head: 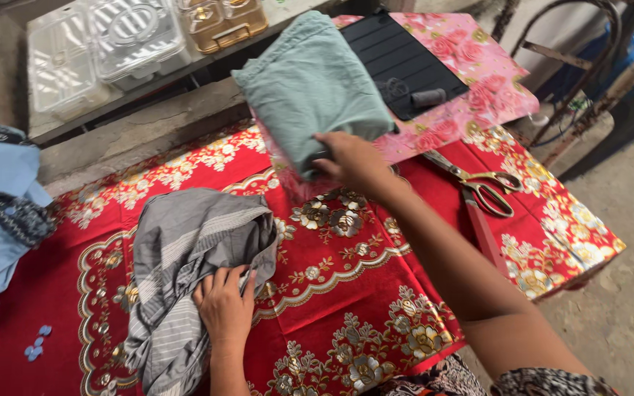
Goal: The person lays out a gray shirt on a red floral tablecloth, picks up a button, and sews it onto the shirt placket using a needle and thread. The shirt is handled and repositioned several times during the process.
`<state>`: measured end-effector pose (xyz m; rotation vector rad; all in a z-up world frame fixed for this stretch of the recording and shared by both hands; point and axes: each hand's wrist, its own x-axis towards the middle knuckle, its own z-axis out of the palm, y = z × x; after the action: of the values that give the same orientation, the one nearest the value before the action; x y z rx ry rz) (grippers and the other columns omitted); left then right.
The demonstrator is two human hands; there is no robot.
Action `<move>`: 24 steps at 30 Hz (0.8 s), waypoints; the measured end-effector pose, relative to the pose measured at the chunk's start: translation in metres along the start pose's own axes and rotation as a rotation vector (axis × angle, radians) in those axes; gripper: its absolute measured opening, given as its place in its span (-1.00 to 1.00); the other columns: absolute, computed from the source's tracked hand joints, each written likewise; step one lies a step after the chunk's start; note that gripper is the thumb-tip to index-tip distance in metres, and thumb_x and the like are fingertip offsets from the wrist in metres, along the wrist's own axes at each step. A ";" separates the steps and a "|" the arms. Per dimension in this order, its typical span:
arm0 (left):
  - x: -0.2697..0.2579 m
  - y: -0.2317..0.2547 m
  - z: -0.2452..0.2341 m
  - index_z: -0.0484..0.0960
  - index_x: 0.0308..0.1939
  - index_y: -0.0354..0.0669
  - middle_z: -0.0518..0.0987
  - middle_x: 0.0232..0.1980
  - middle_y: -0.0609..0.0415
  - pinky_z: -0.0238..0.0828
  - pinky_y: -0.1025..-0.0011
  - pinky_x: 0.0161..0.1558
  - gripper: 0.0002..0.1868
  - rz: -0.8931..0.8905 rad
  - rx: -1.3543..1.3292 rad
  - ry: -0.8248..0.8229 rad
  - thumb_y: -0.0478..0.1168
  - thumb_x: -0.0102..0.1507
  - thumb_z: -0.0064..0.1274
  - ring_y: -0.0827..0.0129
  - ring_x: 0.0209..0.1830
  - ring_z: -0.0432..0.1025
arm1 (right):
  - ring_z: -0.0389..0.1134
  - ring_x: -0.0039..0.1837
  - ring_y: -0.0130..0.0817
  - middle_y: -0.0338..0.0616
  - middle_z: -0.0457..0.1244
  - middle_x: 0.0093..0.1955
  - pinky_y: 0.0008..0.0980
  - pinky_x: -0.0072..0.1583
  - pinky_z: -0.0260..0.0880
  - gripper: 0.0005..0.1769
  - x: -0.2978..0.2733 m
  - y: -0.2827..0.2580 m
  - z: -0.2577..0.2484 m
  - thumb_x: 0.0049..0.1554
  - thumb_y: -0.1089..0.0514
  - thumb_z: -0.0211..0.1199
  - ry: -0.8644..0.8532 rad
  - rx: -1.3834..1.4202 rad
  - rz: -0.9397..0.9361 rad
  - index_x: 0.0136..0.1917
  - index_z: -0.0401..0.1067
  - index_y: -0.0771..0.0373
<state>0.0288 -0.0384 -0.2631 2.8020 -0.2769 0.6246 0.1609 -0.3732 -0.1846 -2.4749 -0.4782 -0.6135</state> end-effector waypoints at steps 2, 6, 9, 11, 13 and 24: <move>-0.002 -0.001 -0.001 0.73 -0.06 -0.01 0.60 -0.11 0.15 0.16 0.18 0.26 -0.71 -0.018 0.018 -0.028 0.02 0.28 0.10 0.21 0.02 0.42 | 0.37 0.20 0.08 0.15 0.33 0.16 -0.06 0.20 0.34 -0.50 -0.008 -0.022 0.013 0.18 0.06 0.29 0.063 0.086 0.031 0.34 0.35 0.26; 0.002 0.006 -0.012 0.70 0.02 -0.13 0.63 -0.04 0.08 0.25 0.12 0.25 -0.73 0.038 -0.022 -0.008 -0.12 0.31 0.07 0.15 0.02 0.48 | 0.40 0.14 0.01 0.05 0.35 0.03 -0.13 0.18 0.39 -0.78 -0.052 -0.062 0.026 0.26 0.24 0.10 -0.028 0.408 0.020 0.18 0.40 0.23; -0.002 0.012 -0.041 0.66 0.06 -0.25 0.66 -0.03 -0.05 0.39 0.15 0.07 -0.74 0.010 -0.273 0.035 -0.20 0.38 0.01 0.01 -0.05 0.54 | 0.35 0.18 0.07 0.15 0.31 0.11 -0.12 0.19 0.35 -0.69 -0.077 -0.072 0.031 0.20 0.29 0.07 -0.051 0.506 -0.187 0.22 0.33 0.35; 0.000 0.014 -0.066 0.64 0.05 -0.29 0.66 -0.07 -0.13 0.43 0.26 -0.05 -0.75 0.009 -0.403 0.099 -0.20 0.41 0.00 0.03 -0.11 0.55 | 0.40 0.11 -0.11 0.03 0.35 0.04 -0.21 0.17 0.37 -0.75 -0.080 -0.068 0.033 0.23 0.28 0.03 -0.145 0.595 -0.013 0.18 0.35 0.33; 0.004 0.018 -0.092 0.64 0.05 -0.30 0.63 -0.20 -0.17 0.40 0.32 -0.19 -0.73 -0.101 -0.490 0.052 -0.18 0.42 -0.01 0.10 -0.26 0.51 | 0.40 0.06 -0.26 -0.06 0.36 -0.01 -0.29 0.15 0.38 -0.79 -0.080 -0.064 0.032 0.26 0.27 0.00 -0.201 0.677 0.075 0.13 0.36 0.32; 0.030 0.007 -0.155 0.60 0.10 -0.46 0.63 -0.03 0.08 0.34 0.52 0.07 -0.73 -0.248 -1.476 0.036 -0.26 0.47 0.07 0.50 -0.04 0.44 | 0.21 0.10 -0.44 -0.14 0.18 0.11 -0.46 0.17 0.31 -0.76 -0.058 -0.110 0.021 0.25 0.24 0.09 -0.232 1.174 0.032 0.01 0.02 0.17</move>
<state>-0.0063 -0.0039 -0.1134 1.3614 -0.2236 0.2056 0.0697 -0.2857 -0.1849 -1.4109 -0.6376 0.0315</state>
